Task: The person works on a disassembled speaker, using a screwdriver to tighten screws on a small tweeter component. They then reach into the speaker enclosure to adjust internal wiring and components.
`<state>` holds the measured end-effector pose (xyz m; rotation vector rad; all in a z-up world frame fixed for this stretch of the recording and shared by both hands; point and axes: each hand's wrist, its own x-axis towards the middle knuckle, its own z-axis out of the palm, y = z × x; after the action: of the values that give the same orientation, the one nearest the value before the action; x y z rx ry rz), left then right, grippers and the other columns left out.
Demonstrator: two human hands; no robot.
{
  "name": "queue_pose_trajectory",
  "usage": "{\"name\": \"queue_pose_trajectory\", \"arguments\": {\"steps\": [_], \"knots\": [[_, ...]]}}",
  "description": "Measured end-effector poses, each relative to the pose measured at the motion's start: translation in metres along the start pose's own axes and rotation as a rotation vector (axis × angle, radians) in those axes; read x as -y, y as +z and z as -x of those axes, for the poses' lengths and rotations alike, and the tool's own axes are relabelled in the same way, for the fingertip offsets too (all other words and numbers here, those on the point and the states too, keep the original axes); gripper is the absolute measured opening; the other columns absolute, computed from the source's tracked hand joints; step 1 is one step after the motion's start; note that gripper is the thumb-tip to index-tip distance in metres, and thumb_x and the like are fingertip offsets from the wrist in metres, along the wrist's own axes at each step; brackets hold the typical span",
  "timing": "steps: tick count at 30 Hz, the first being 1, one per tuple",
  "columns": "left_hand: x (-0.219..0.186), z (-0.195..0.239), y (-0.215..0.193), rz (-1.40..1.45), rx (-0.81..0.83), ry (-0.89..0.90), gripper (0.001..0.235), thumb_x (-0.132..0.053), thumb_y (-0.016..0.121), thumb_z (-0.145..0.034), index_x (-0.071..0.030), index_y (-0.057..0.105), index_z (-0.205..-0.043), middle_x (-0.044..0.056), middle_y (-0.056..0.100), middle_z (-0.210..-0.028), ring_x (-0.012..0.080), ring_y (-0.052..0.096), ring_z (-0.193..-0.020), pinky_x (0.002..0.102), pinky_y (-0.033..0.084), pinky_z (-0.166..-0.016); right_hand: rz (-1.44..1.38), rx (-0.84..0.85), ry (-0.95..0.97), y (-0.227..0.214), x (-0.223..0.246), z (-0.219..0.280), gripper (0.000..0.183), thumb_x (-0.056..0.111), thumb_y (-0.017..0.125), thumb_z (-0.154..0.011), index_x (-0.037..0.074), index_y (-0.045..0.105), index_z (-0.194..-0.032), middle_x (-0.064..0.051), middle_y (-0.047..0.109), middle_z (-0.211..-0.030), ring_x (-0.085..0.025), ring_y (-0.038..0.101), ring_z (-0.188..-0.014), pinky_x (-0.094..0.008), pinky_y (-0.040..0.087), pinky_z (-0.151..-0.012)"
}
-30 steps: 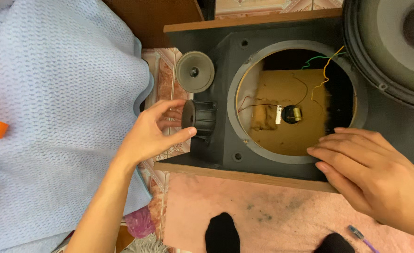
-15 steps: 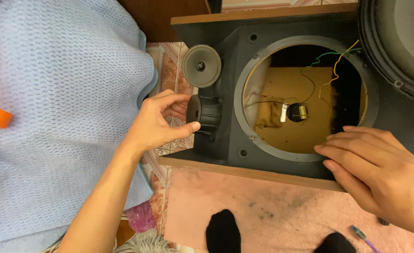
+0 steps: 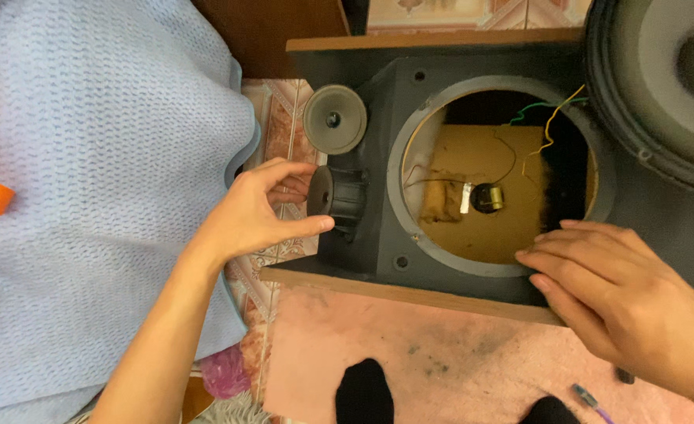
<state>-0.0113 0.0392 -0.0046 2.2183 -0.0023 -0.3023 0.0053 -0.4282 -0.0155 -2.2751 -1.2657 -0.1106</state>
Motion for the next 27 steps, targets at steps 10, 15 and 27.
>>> {"name": "queue_pose_trajectory", "arguments": {"steps": [10,15,27], "knots": [[-0.004,0.001,0.005,0.068,-0.05,-0.124,0.075,-0.03,0.105,-0.073,-0.009,0.079,-0.141,0.003,0.077,-0.132,0.0148,0.08,-0.112,0.028,0.068,-0.11,0.011,0.018,0.03,-0.01,0.007,-0.006,0.031,0.02,0.071,-0.105,0.005,0.078,-0.131,-0.005,0.083,-0.131,-0.027,0.077,-0.121,-0.05,0.057,-0.122],[-0.023,-0.001,0.005,0.065,-0.035,-0.178,0.078,-0.027,0.102,-0.075,-0.007,0.077,-0.145,0.003,0.074,-0.132,0.014,0.078,-0.113,0.028,0.066,-0.113,-0.02,0.026,0.011,-0.015,0.007,-0.007,0.031,0.021,0.07,-0.106,0.002,0.077,-0.131,-0.008,0.081,-0.128,-0.031,0.076,-0.12,-0.053,0.056,-0.121],[-0.014,-0.007,0.016,0.102,0.001,-0.146,0.084,-0.003,0.093,-0.077,0.003,0.068,-0.156,0.016,0.071,-0.136,0.0259,0.079,-0.127,0.039,0.068,-0.12,-0.257,0.993,0.745,-0.012,-0.018,-0.135,0.11,-0.009,0.039,-0.096,0.058,0.029,-0.183,-0.01,0.06,-0.143,-0.044,0.076,-0.103,-0.058,0.053,-0.076]]}}
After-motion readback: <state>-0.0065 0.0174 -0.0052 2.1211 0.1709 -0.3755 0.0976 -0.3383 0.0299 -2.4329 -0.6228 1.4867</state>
